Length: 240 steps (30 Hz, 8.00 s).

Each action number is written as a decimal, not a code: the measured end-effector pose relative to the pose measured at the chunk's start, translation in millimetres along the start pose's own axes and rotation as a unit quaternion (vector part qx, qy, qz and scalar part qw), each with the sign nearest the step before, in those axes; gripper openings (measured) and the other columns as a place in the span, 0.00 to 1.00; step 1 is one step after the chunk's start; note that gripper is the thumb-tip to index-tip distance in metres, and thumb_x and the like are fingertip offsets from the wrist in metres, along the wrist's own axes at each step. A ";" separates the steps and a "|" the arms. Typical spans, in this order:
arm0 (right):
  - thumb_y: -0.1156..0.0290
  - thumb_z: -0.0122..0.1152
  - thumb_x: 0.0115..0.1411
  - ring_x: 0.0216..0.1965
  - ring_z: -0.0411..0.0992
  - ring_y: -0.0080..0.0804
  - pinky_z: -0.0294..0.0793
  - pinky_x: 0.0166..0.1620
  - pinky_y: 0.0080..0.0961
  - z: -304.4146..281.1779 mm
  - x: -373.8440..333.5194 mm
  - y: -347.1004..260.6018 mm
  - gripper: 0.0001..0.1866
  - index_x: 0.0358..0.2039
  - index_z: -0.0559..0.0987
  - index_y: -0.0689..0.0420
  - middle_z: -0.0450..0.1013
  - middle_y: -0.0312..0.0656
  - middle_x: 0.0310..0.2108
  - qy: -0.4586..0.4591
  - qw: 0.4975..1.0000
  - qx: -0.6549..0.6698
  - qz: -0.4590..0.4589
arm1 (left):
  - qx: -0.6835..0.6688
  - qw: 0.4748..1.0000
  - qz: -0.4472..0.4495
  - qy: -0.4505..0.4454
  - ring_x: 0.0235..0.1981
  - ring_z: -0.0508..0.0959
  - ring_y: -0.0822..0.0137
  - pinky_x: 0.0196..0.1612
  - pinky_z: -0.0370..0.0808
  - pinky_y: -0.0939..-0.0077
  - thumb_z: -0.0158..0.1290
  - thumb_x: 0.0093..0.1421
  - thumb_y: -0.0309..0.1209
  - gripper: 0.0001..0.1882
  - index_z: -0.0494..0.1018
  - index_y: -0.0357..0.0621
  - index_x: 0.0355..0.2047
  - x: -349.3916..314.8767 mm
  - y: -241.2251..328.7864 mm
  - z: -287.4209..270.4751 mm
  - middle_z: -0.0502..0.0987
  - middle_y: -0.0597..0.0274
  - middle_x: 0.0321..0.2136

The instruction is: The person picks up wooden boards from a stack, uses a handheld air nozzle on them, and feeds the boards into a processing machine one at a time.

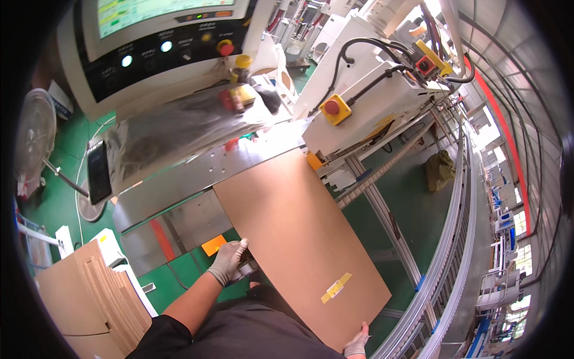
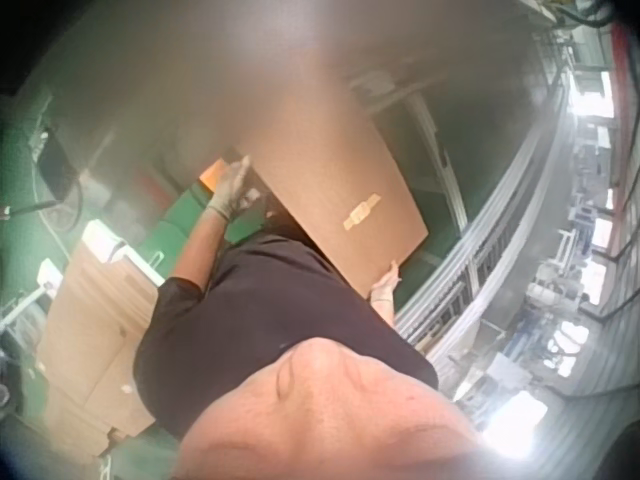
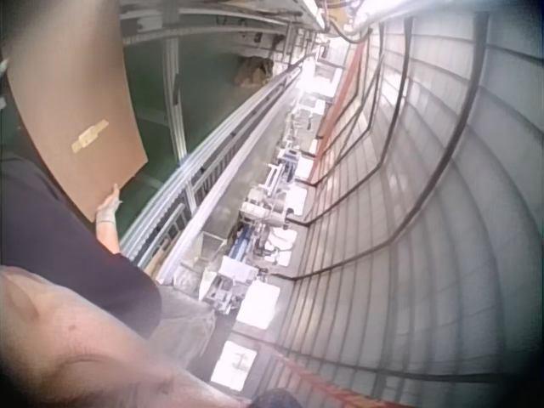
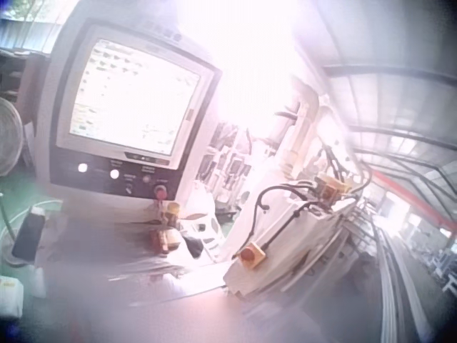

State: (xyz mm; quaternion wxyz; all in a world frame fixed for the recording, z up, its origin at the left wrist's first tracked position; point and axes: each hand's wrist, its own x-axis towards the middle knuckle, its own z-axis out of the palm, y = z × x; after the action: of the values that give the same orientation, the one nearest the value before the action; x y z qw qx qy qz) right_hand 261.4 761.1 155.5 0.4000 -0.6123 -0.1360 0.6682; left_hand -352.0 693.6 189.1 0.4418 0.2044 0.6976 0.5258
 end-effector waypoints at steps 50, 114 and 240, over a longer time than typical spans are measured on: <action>0.69 0.64 0.65 0.51 0.80 0.44 0.76 0.57 0.33 148.9 -107.3 179.0 0.18 0.50 0.81 0.70 0.80 0.54 0.48 -0.570 0.477 -0.605 -0.285 | -0.189 0.427 -0.219 0.857 0.58 0.76 0.46 0.58 0.74 0.54 0.55 0.64 0.44 0.28 0.73 0.34 0.55 -684.0 -487.0 -157.1 0.74 0.39 0.58; 0.50 0.58 0.70 0.45 0.77 0.33 0.74 0.55 0.31 58.7 -126.3 166.2 0.27 0.50 0.81 0.65 0.79 0.38 0.44 -0.335 0.871 -0.328 -0.148 | -0.761 0.510 0.085 0.392 0.67 0.67 0.47 0.69 0.63 0.45 0.27 0.74 0.55 0.35 0.63 0.46 0.68 -617.4 -320.0 -43.0 0.67 0.55 0.67; 0.60 0.69 0.61 0.38 0.77 0.36 0.79 0.45 0.37 52.2 -5.8 288.9 0.21 0.50 0.78 0.57 0.79 0.40 0.40 -0.487 0.720 -0.482 0.108 | -0.644 0.500 -0.014 0.579 0.56 0.77 0.56 0.60 0.73 0.51 0.40 0.74 0.53 0.25 0.72 0.51 0.58 -637.4 -427.0 46.1 0.78 0.60 0.54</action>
State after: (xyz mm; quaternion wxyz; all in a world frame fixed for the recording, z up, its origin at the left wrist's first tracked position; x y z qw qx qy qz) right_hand 106.3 587.3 -23.3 -0.1455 -0.3230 -0.5488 0.7572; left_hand 98.2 86.0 52.0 -0.0440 -0.4968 0.2683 0.8242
